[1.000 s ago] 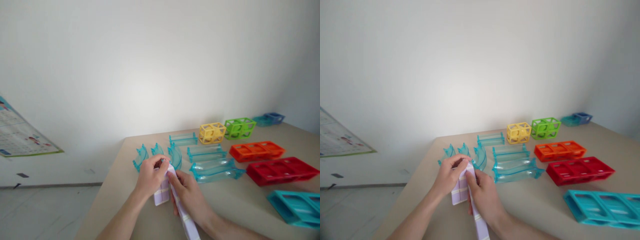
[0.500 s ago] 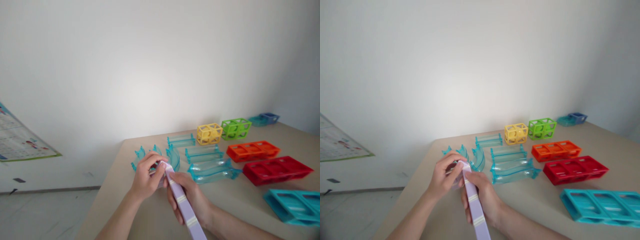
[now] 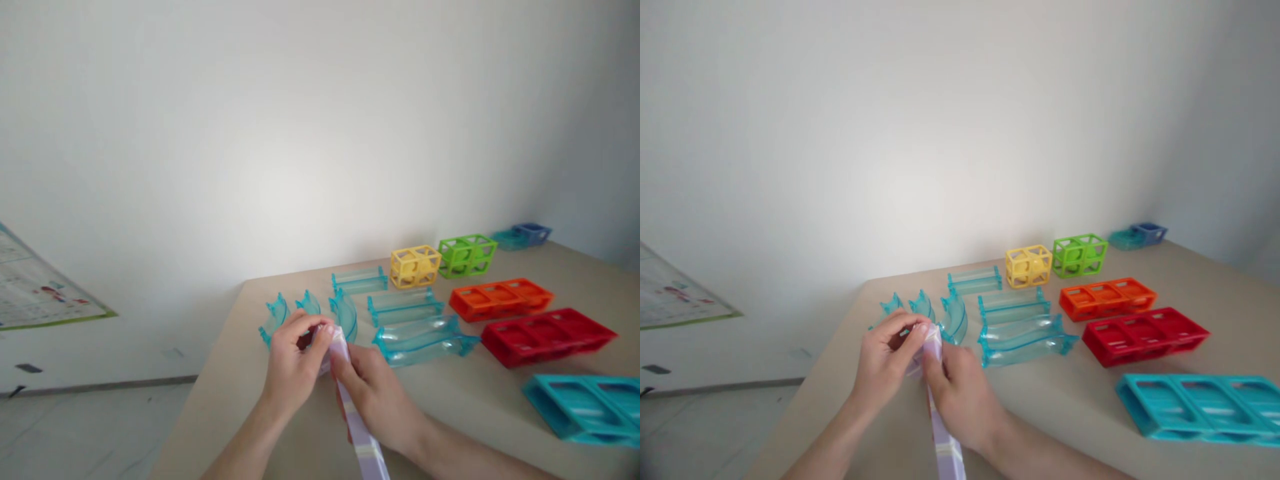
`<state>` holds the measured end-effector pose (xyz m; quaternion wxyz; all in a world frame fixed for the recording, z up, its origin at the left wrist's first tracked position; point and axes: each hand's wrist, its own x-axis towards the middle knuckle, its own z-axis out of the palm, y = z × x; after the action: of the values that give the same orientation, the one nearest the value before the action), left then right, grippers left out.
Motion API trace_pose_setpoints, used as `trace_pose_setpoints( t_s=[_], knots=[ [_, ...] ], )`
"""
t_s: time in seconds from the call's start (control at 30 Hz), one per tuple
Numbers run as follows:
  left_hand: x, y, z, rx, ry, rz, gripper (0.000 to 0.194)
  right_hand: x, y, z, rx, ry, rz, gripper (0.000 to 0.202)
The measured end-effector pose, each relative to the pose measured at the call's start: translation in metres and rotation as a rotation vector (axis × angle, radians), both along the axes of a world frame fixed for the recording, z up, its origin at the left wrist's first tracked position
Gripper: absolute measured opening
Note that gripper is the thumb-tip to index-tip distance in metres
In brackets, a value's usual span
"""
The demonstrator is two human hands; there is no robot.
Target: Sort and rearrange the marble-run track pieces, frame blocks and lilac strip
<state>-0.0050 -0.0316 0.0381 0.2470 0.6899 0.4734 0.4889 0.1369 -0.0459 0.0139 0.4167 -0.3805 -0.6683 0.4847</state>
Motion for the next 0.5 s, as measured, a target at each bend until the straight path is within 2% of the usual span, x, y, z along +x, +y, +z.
trace_pose_setpoints(
  t_s=[0.1, 0.27, 0.33, 0.4, 0.5],
  knots=[
    [0.0019, 0.0008, -0.0004, -0.050, -0.070, 0.009, 0.020, -0.0003, -0.0037, 0.0026, 0.163, -0.159, -0.124, 0.037],
    [0.0025, 0.0013, -0.0019, -0.093, -0.136, 0.022, 0.020, -0.0008, -0.0074, 0.0052, 0.193, -0.275, -0.167, 0.033],
    [0.0015, 0.0011, -0.0027, -0.080, -0.141, 0.025, 0.020, -0.0001, -0.0063, 0.0056, 0.168, -0.242, -0.158, 0.035],
    [-0.0011, 0.0014, -0.0028, -0.026, -0.130, 0.012, 0.018, 0.0003, -0.0042, 0.0055, 0.043, -0.102, -0.072, 0.041],
    [-0.0073, 0.0032, -0.0013, 0.078, -0.094, -0.039, 0.016, -0.0003, -0.0006, 0.0046, -0.311, 0.234, 0.177, 0.045]
  ],
)
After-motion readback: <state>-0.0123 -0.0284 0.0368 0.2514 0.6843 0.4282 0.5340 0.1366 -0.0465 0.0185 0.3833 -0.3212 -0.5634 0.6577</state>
